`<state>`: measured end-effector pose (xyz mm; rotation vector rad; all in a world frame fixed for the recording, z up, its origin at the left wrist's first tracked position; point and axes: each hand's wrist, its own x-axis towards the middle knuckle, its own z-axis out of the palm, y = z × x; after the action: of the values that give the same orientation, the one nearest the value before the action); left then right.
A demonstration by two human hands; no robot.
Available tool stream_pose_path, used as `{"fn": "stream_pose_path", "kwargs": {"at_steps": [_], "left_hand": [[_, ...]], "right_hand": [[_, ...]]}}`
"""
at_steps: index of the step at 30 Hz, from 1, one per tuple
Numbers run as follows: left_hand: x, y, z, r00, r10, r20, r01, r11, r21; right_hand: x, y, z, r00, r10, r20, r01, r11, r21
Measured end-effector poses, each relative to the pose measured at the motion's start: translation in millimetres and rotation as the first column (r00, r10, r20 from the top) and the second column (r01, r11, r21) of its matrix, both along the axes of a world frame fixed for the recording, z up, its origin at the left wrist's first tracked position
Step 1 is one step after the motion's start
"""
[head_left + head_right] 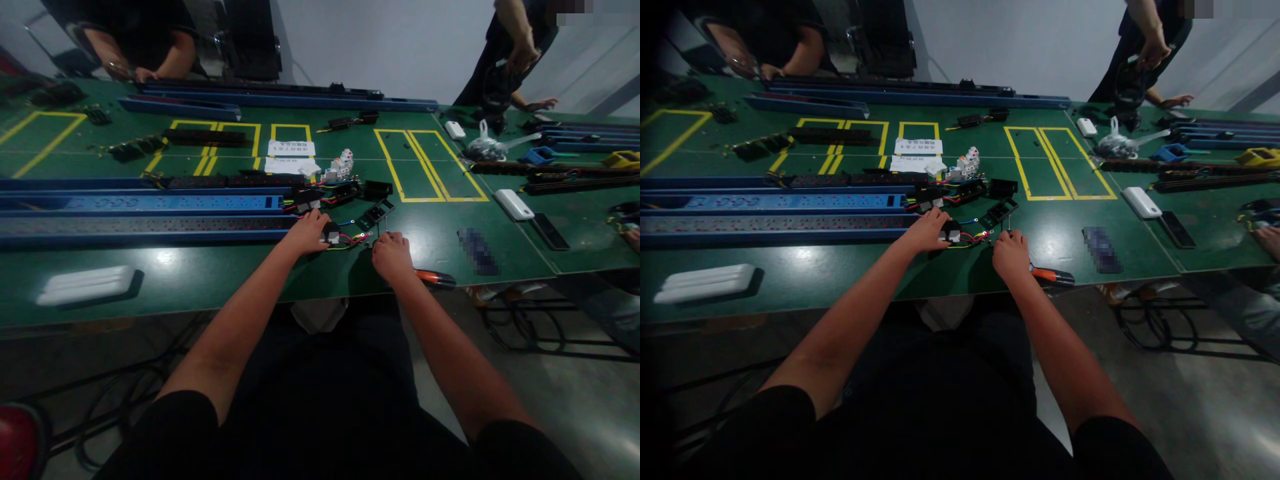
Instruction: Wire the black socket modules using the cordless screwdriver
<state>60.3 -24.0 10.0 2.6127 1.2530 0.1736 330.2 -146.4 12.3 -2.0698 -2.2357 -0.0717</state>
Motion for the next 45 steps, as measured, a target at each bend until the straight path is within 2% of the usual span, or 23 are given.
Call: {"fn": "stream_pose_path", "kwargs": {"at_steps": [10, 21, 29, 38, 45], "left_hand": [[-6, 2, -1.1, 0.995, -0.1, 0.027, 0.099, 0.995, 0.022], [-11, 0, -9.8, 0.986, -0.148, 0.078, 0.145, 0.989, 0.034], [-17, -4, -20.1, 0.98, -0.176, 0.092, 0.163, 0.978, 0.132], [-17, -9, -15.9, 0.98, -0.183, 0.082, 0.168, 0.973, 0.158], [-19, -7, -22.2, 0.976, -0.163, 0.145, 0.144, 0.981, 0.132]], "right_hand": [[0, -1, -6.0, 0.998, -0.007, -0.058, 0.01, 0.999, 0.042], [1, -3, -7.0, 0.995, -0.046, -0.093, 0.054, 0.995, 0.086], [3, -3, -10.2, 0.992, -0.054, -0.112, 0.067, 0.992, 0.112], [4, -4, -13.8, 0.987, -0.049, -0.15, 0.071, 0.987, 0.146], [5, -5, -15.4, 0.984, -0.047, -0.173, 0.077, 0.983, 0.167]]}}
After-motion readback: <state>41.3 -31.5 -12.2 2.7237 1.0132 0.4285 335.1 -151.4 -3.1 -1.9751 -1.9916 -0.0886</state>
